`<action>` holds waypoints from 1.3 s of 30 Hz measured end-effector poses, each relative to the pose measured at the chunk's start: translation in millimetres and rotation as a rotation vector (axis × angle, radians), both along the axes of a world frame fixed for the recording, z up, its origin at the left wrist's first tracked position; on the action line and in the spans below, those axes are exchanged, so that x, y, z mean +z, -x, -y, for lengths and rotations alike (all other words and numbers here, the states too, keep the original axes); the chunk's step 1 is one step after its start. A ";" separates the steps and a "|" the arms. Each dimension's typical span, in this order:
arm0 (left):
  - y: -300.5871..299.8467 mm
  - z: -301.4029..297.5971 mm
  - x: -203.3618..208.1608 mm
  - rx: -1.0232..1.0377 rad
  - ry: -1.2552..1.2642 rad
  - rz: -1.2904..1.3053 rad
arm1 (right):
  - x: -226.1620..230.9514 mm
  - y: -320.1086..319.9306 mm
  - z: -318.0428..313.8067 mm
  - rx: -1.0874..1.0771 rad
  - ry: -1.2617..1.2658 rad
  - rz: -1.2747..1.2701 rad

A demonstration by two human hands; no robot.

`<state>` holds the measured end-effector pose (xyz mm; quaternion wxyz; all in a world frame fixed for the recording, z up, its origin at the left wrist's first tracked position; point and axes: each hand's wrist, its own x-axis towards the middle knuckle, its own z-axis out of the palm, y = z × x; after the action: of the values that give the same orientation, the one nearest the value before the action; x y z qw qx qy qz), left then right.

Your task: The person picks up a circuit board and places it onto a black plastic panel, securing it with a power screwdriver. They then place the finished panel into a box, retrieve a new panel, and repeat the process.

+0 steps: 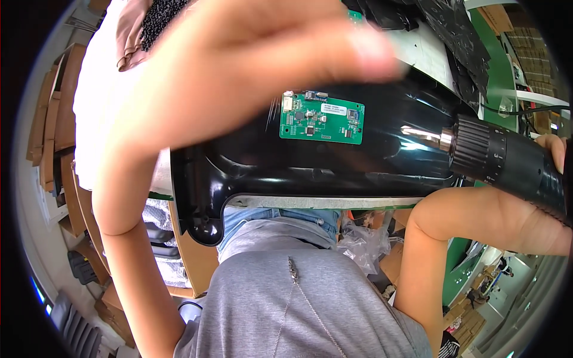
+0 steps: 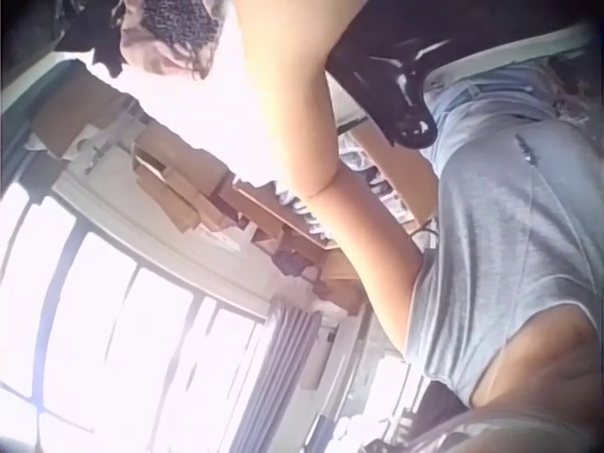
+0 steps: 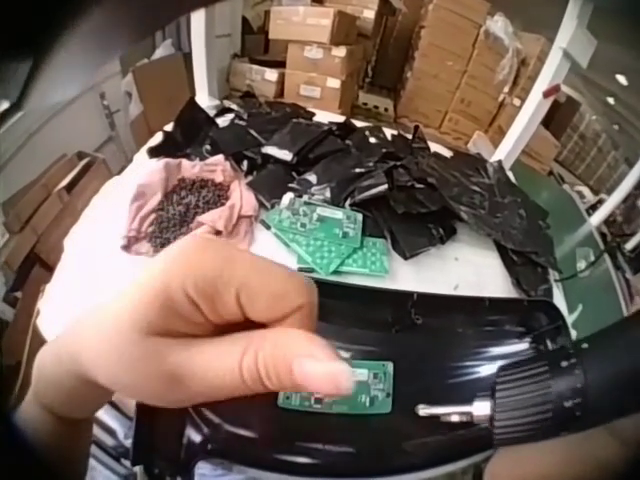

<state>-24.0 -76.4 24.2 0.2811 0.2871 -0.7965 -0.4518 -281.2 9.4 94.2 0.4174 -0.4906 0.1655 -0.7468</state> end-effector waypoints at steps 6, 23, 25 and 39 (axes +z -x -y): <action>38.6 -20.4 -12.7 -0.320 -0.315 -0.175 | -7.8 -10.7 3.5 0.058 -0.067 0.063; 47.6 -19.1 -18.8 -0.160 0.432 -0.227 | -13.4 -14.8 3.3 0.021 -0.098 0.044; 46.6 -19.5 -20.2 -0.136 0.444 -0.237 | -12.8 -12.4 4.6 0.024 -0.101 0.048; 45.1 -20.0 -22.1 -0.130 0.507 -0.168 | -22.2 -26.0 7.4 0.036 -0.116 0.060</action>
<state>-69.1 -56.4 2.1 0.3795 0.1172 -0.8748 -0.2773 -255.2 2.0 72.0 0.4631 -0.4460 0.1871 -0.7427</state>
